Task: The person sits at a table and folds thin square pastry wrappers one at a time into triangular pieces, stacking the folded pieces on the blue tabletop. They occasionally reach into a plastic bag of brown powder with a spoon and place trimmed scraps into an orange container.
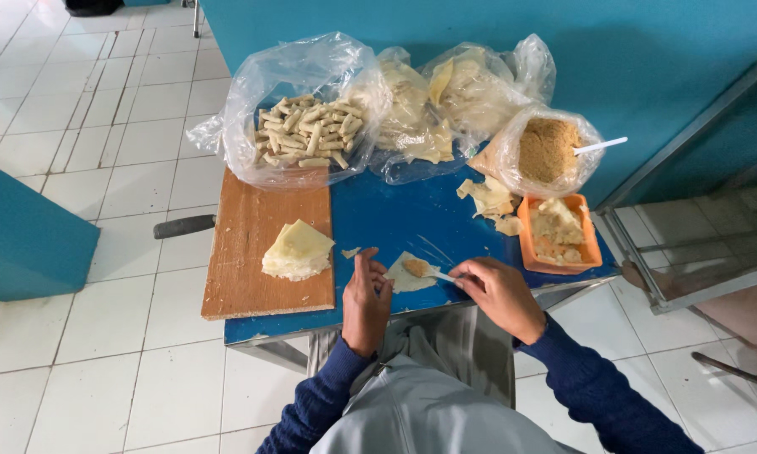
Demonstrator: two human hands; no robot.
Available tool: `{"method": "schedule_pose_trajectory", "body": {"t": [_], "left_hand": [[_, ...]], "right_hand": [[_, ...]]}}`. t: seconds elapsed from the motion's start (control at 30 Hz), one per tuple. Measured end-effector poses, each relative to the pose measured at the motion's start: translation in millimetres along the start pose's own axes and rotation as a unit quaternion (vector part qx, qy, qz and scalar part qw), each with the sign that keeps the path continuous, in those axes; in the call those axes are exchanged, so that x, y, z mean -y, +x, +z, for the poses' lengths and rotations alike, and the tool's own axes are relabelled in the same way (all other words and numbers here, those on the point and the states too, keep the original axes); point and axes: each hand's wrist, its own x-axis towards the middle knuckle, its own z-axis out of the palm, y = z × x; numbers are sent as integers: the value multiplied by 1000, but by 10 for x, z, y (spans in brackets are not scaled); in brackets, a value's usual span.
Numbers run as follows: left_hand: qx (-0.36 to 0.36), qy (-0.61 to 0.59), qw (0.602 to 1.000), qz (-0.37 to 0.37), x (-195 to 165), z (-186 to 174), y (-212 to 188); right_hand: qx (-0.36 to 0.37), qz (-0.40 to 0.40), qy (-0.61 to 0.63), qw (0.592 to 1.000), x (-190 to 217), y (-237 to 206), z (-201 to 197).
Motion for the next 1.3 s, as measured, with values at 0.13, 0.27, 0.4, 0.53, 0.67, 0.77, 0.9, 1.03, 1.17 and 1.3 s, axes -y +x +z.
{"method": "schedule_pose_trajectory", "body": {"t": [0.13,0.27,0.4,0.53,0.67,0.77,0.9,1.03,1.17,1.3], "left_hand": [[2,-17,1000,-2,-17,10,41],[6,-17,1000,21,-9,38,82],[20,-38,999,14,6,73,110],[40,-43,998,23,10,92,126],[68,-31,997,19,-1,74,127],[90,-32,995,1,-13,28,117],[119,15,992,49,-31,-24,83],[135,74,985,77,-26,-10,78],[118,115,978,128,-1,21,53],[117,110,981,108,21,37,67]], "right_hand": [[-35,-162,-99,981,-39,29,-10],[1,-219,-192,956,-160,30,12],[-43,-307,-275,910,-296,-28,33],[-58,-312,-283,905,-348,-100,7],[-48,-268,-245,931,-276,-104,-77],[-109,-204,-150,961,-198,-91,-207],[-155,-20,-79,985,-289,-18,-600],[-214,2,-245,946,-607,253,-1070],[-227,-23,-335,914,-767,739,-1124],[-244,-103,-253,930,-483,640,-780]]}}
